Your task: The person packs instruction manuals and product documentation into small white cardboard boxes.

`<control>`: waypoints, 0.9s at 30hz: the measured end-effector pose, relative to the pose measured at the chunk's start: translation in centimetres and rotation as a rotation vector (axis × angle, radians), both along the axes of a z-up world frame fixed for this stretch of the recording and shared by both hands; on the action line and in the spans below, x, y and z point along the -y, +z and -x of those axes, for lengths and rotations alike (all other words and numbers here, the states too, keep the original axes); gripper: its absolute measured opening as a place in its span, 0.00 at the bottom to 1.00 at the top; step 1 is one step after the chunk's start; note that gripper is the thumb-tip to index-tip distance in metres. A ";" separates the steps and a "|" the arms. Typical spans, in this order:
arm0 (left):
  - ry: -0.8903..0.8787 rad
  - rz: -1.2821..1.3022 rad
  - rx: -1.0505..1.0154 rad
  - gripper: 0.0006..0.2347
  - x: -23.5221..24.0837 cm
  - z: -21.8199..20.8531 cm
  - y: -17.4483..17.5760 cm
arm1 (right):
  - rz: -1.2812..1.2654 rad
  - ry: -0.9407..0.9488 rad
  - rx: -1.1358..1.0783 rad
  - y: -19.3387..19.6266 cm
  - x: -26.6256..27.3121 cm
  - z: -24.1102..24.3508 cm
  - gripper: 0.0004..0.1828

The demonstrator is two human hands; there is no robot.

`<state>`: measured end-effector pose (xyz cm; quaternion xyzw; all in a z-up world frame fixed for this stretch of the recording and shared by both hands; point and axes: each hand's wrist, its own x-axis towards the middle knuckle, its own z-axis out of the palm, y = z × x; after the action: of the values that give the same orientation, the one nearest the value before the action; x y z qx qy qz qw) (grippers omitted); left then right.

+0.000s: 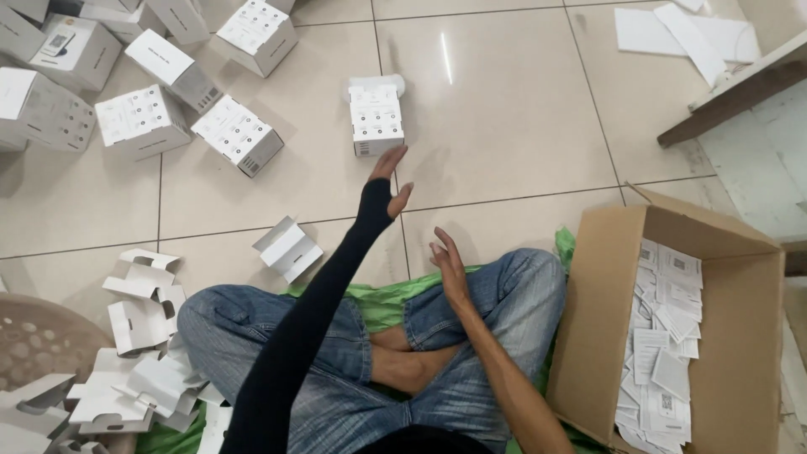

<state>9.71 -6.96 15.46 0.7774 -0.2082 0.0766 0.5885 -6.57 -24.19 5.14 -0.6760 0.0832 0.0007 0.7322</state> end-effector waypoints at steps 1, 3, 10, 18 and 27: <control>0.009 -0.109 0.060 0.31 -0.1 -2.8 -1.1 | 0.032 0.000 0.001 -0.4 -0.1 0.0 0.30; 0.021 -0.221 0.128 0.34 -0.4 -9.6 -3.4 | 0.061 0.003 0.011 -0.2 -0.5 -0.4 0.29; 0.028 -1.037 -0.020 0.62 -3.0 -30.4 -12.4 | 0.207 0.032 0.006 1.4 -1.6 -1.2 0.26; -0.038 -1.191 0.115 0.67 -2.8 -23.0 -0.8 | 0.170 0.035 -0.112 2.5 -1.9 -2.5 0.26; -0.046 -0.899 0.235 0.43 -3.9 -3.2 -6.2 | 0.120 0.062 0.034 0.5 -1.6 -1.5 0.26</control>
<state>12.94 -3.10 9.30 0.9367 -0.3030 0.0533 0.1670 -5.11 -22.60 5.65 -0.7209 0.0496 0.0067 0.6912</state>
